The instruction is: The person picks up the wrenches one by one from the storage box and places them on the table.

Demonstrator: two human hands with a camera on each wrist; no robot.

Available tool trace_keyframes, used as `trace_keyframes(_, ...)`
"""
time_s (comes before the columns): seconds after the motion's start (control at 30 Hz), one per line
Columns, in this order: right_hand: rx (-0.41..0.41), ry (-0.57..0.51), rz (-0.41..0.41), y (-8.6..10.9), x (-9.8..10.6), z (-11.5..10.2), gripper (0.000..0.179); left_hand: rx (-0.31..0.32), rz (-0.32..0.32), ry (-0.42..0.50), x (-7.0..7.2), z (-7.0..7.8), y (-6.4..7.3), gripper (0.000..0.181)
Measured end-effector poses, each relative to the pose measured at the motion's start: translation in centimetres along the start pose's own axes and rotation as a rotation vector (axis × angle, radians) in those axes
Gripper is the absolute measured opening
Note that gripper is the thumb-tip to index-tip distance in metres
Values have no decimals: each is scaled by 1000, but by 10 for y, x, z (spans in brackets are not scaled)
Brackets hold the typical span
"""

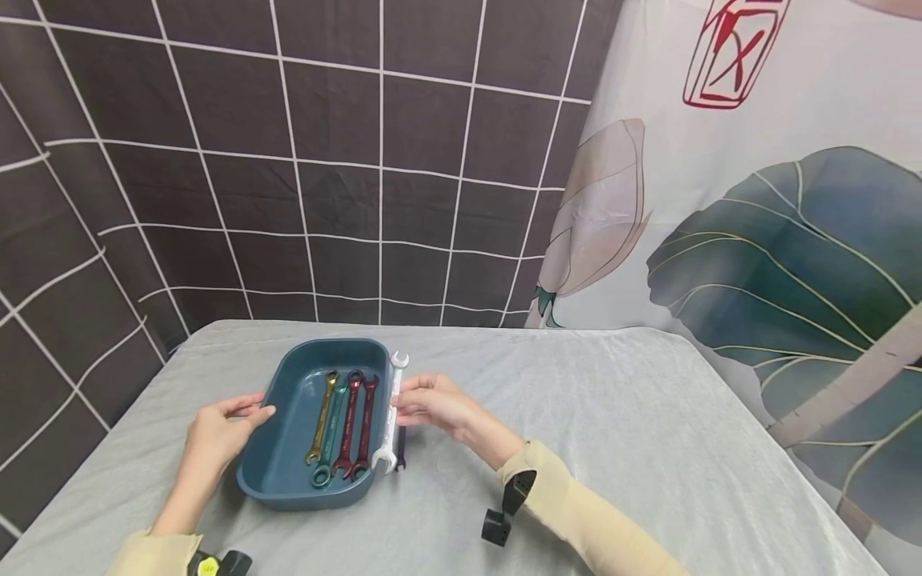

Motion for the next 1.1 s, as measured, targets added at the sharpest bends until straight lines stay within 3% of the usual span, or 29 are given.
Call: trace_keyframes(1.1,-35,-31,9,4,15,16,14,3,-21,5,2,0,0,50)
Point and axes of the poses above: each hand's wrist, its own y-axis away from the middle knuckle, its own x-axis out of the back of the hand, z = x × y, the point moved 1 cm from there along -y, towards the middle knuckle, and after that the axes turned 5 degrees about y, right-handed, at the moved point
